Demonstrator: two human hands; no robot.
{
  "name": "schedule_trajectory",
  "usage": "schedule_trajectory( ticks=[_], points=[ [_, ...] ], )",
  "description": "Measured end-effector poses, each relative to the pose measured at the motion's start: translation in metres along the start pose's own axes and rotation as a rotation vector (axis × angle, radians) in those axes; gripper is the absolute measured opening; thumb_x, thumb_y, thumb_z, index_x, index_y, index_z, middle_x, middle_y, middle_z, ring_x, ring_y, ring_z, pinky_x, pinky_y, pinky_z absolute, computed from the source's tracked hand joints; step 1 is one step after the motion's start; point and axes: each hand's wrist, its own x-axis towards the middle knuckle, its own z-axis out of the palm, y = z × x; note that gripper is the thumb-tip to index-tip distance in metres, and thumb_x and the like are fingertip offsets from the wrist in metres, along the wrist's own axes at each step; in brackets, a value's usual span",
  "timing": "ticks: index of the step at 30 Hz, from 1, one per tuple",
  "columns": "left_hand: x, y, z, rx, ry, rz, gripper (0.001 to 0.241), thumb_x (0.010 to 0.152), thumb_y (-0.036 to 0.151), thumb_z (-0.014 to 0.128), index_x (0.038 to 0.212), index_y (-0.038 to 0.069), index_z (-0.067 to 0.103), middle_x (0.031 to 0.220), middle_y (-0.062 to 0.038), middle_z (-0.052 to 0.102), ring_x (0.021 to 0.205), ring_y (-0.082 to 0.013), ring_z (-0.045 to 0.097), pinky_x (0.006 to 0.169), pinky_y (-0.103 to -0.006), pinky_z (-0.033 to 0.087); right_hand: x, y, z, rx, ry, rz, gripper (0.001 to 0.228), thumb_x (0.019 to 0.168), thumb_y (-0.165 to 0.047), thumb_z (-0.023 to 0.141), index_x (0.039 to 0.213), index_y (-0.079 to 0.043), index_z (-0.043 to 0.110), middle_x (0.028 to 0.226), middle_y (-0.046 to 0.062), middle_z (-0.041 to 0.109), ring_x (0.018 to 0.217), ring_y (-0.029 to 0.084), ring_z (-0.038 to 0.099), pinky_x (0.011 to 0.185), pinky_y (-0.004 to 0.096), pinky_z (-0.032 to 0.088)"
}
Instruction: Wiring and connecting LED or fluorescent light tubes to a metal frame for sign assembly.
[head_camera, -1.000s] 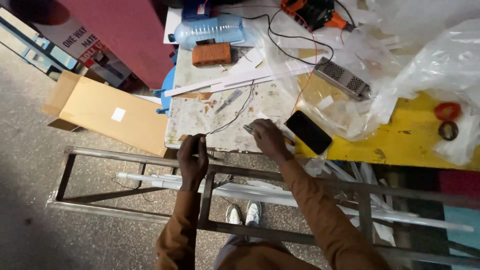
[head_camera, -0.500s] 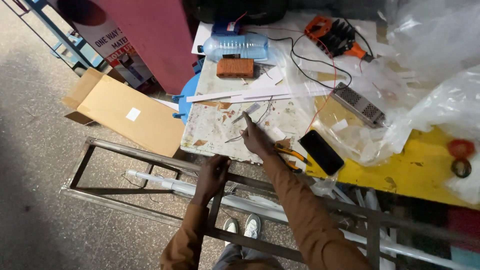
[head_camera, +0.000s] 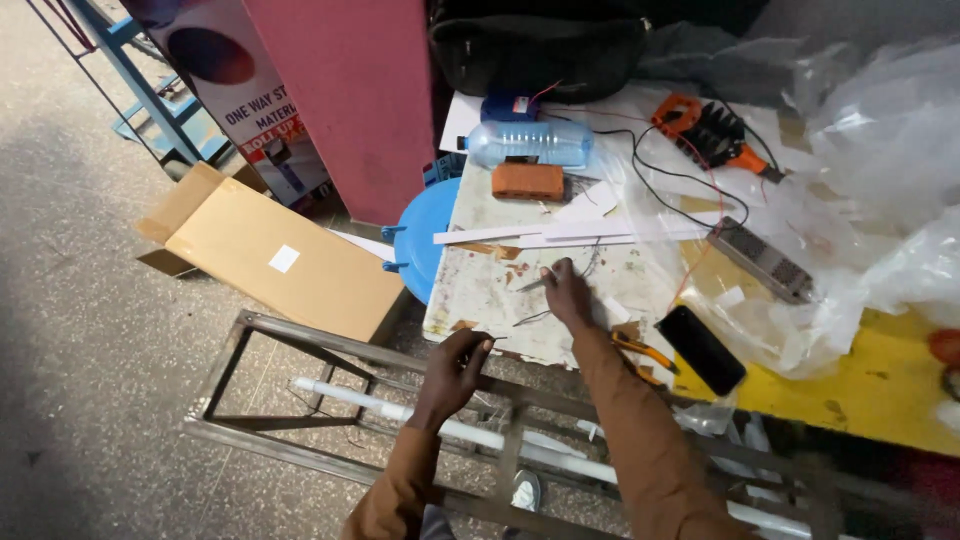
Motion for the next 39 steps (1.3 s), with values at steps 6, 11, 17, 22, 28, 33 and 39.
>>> schedule_trajectory(
  ticks=[6, 11, 17, 22, 28, 33, 39],
  points=[
    [0.026, -0.016, -0.088, -0.145, 0.030, -0.138, 0.020, 0.113, 0.019, 0.073, 0.115, 0.005, 0.087, 0.074, -0.014, 0.070, 0.073, -0.0215, 0.068, 0.077, -0.0443, 0.059, -0.041, -0.017, 0.011, 0.031, 0.270, 0.120, 0.020, 0.108, -0.037, 0.072, 0.118, -0.022, 0.062, 0.099, 0.007, 0.084, 0.106, 0.037, 0.083, 0.096, 0.056, 0.064],
    [0.051, -0.049, -0.140, -0.372, 0.171, -0.164, 0.020, 0.114, 0.012, 0.069, 0.113, 0.001, 0.085, 0.071, -0.011, 0.066, 0.072, -0.0207, 0.066, 0.078, -0.0401, 0.058, -0.083, -0.067, -0.002, 0.485, 0.485, 0.064, 0.024, 0.104, -0.017, 0.074, 0.117, -0.013, 0.055, 0.088, 0.012, 0.075, 0.075, 0.027, 0.073, 0.074, 0.044, 0.057],
    [0.071, -0.054, -0.189, -0.535, 0.470, -0.188, 0.021, 0.117, 0.020, 0.069, 0.114, 0.004, 0.082, 0.073, -0.006, 0.061, 0.068, -0.0124, 0.054, 0.064, -0.0297, 0.047, -0.152, -0.127, -0.004, 0.912, 0.349, 0.050, 0.046, 0.103, -0.011, 0.073, 0.142, -0.003, 0.048, 0.082, 0.006, 0.066, 0.058, 0.016, 0.066, 0.051, 0.030, 0.054],
    [0.080, -0.023, -0.206, -0.738, 0.540, -0.179, 0.023, 0.118, 0.025, 0.066, 0.112, 0.005, 0.077, 0.069, -0.002, 0.052, 0.060, -0.0112, 0.053, 0.057, -0.0239, 0.042, -0.197, -0.189, 0.033, 1.041, 0.125, -0.029, 0.054, 0.105, -0.016, 0.072, 0.154, 0.003, 0.057, 0.078, 0.014, 0.065, 0.061, 0.027, 0.075, 0.060, 0.041, 0.069],
    [0.092, 0.027, -0.253, -1.029, 0.585, 0.152, 0.020, 0.120, 0.020, 0.062, 0.120, 0.002, 0.072, 0.073, 0.000, 0.048, 0.061, -0.0101, 0.050, 0.061, -0.0227, 0.046, -0.245, -0.223, 0.077, 0.767, -0.089, -0.128, 0.050, 0.114, -0.030, 0.074, 0.154, -0.001, 0.068, 0.108, 0.028, 0.076, 0.059, 0.022, 0.070, 0.052, 0.037, 0.065],
    [0.058, 0.065, -0.283, -1.118, 0.488, 0.350, 0.026, 0.122, 0.023, 0.058, 0.119, -0.001, 0.069, 0.072, -0.002, 0.045, 0.059, -0.0144, 0.052, 0.062, -0.0233, 0.046, -0.279, -0.253, 0.087, 0.640, -0.005, -0.173, 0.041, 0.115, -0.031, 0.072, 0.146, -0.005, 0.067, 0.099, 0.024, 0.077, 0.079, 0.036, 0.082, 0.053, 0.045, 0.061],
    [-0.023, 0.069, -0.323, -0.837, 0.530, 0.264, 0.024, 0.119, 0.023, 0.063, 0.114, 0.000, 0.069, 0.069, -0.006, 0.044, 0.058, -0.0149, 0.052, 0.059, -0.0227, 0.045, -0.288, -0.248, 0.123, 1.664, 0.013, 0.114, 0.031, 0.111, -0.038, 0.076, 0.137, -0.029, 0.063, 0.133, 0.013, 0.084, 0.112, 0.028, 0.085, 0.075, 0.028, 0.064]
  ],
)
